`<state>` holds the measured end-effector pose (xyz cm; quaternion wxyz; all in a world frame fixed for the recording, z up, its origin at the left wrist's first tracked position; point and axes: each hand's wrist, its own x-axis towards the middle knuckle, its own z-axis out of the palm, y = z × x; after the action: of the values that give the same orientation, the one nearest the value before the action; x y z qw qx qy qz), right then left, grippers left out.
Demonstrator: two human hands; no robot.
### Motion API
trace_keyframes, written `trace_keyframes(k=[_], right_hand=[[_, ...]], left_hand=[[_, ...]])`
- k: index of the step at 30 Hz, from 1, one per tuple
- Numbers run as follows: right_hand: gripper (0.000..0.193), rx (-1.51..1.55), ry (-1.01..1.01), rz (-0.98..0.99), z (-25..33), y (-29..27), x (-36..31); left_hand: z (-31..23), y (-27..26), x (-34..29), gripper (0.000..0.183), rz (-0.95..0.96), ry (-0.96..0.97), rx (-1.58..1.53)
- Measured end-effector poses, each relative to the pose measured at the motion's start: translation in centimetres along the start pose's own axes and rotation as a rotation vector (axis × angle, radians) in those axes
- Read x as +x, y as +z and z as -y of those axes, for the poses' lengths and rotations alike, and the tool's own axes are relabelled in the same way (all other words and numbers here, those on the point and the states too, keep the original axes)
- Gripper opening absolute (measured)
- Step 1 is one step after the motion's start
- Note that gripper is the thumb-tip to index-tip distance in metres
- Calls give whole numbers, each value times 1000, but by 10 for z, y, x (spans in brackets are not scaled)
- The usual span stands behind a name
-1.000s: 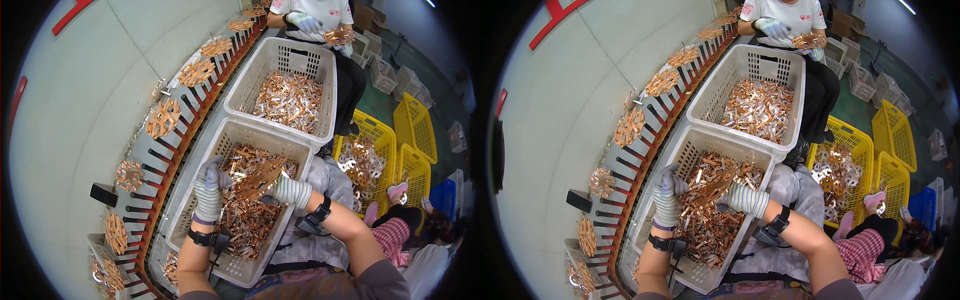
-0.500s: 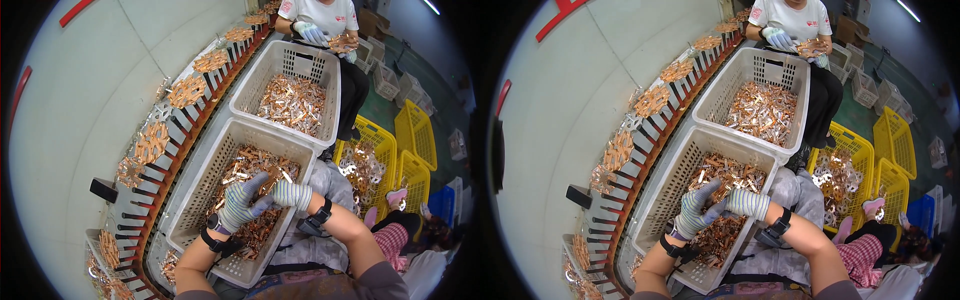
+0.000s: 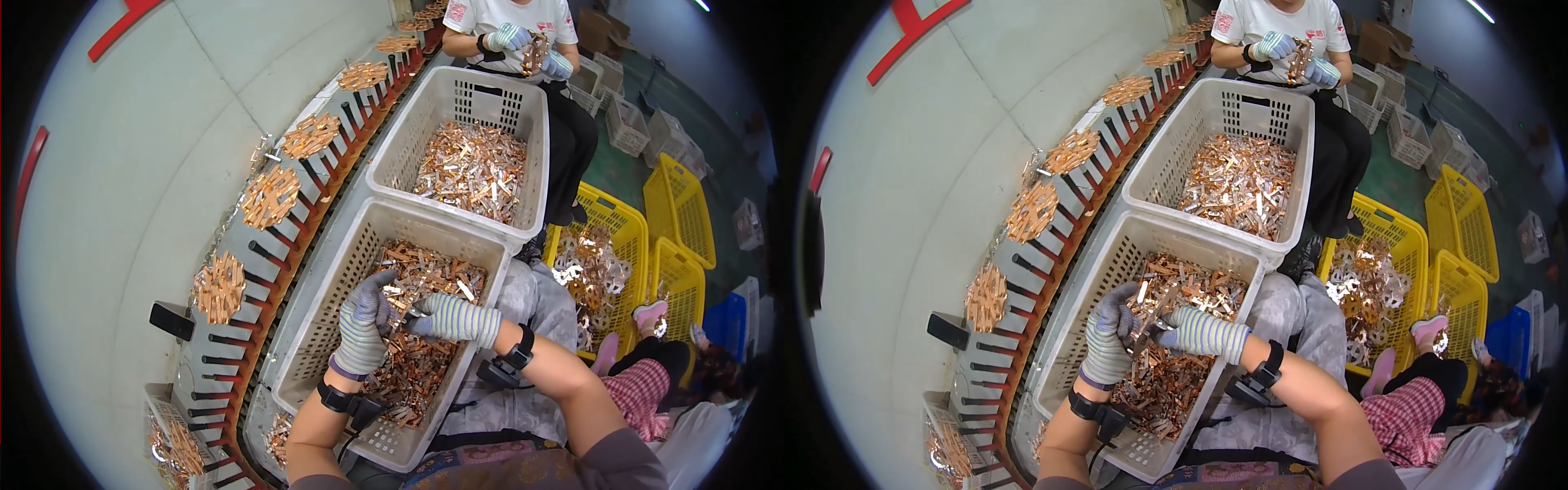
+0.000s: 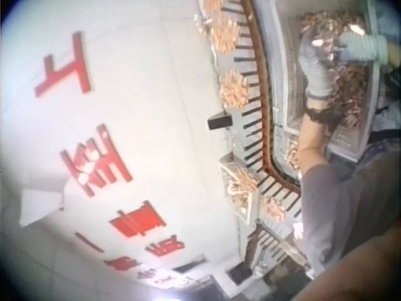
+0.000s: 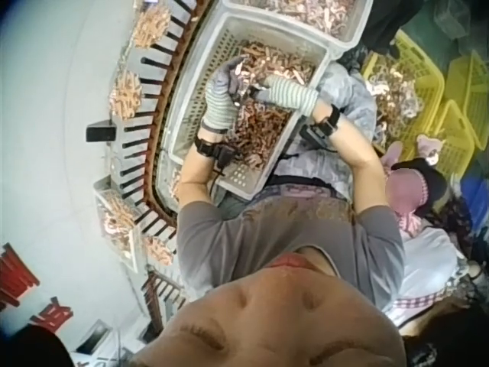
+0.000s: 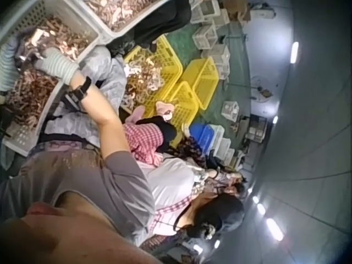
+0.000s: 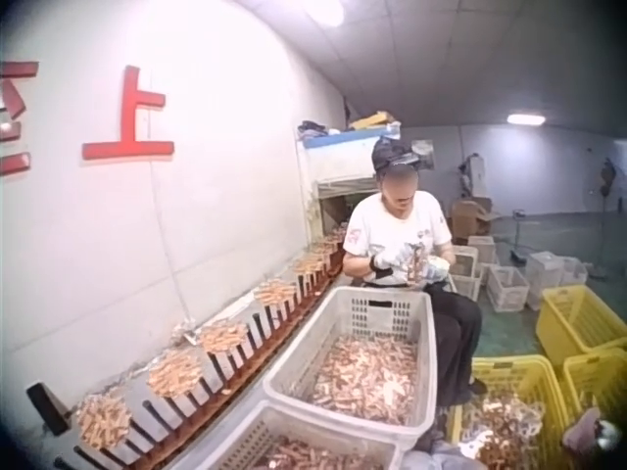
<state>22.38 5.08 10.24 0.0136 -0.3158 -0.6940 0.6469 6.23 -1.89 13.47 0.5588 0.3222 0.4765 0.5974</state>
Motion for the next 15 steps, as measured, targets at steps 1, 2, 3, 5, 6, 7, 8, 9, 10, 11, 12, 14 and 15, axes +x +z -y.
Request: trace_keyframes(k=[1, 2, 3, 5, 6, 7, 8, 9, 10, 11, 12, 14, 15], right_hand=[[30, 5, -37, -2, -10, -1, 4], [29, 9, -75, -1, -9, -2, 4], [29, 11, -76, 0, -8, -4, 2], [29, -96, -179, -12, -2, -9, -4], [29, -95, -179, -14, -6, -8, -2], [29, -244, -169, -56, -12, -6, 2], [32, -392, -158, -98, -13, -3, 5], [35, -456, -120, -98, -7, -1, 4], [35, -456, -120, -100, -10, 2, 6], [34, -518, -136, -104, -10, 6, 7], [34, -582, -153, -108, -8, 8, 8], [32, -615, -79, -59, -6, 9, 8], [32, -585, -89, -76, -7, 10, 8]], left_hand=[[-2, 5, 2, 64, -21, -41, -60], [-1, 6, 2, 64, -22, -42, -57], [-1, 7, 1, 65, -17, -34, -46], [0, 10, 1, 65, -10, -28, -34], [0, 11, 1, 63, 2, -42, -21], [0, 12, 1, 60, 13, -56, -9], [0, 10, 0, 60, 15, -56, -8], [1, 7, -1, 58, 21, -79, 12], [2, 4, -2, 55, 26, -101, 31], [3, 2, -2, 52, 54, -94, 34], [2, 0, -3, 52, 52, -90, 31], [1, -4, -4, 54, 96, -167, -1], [-1, -6, -5, 57, 132, -161, 6]])
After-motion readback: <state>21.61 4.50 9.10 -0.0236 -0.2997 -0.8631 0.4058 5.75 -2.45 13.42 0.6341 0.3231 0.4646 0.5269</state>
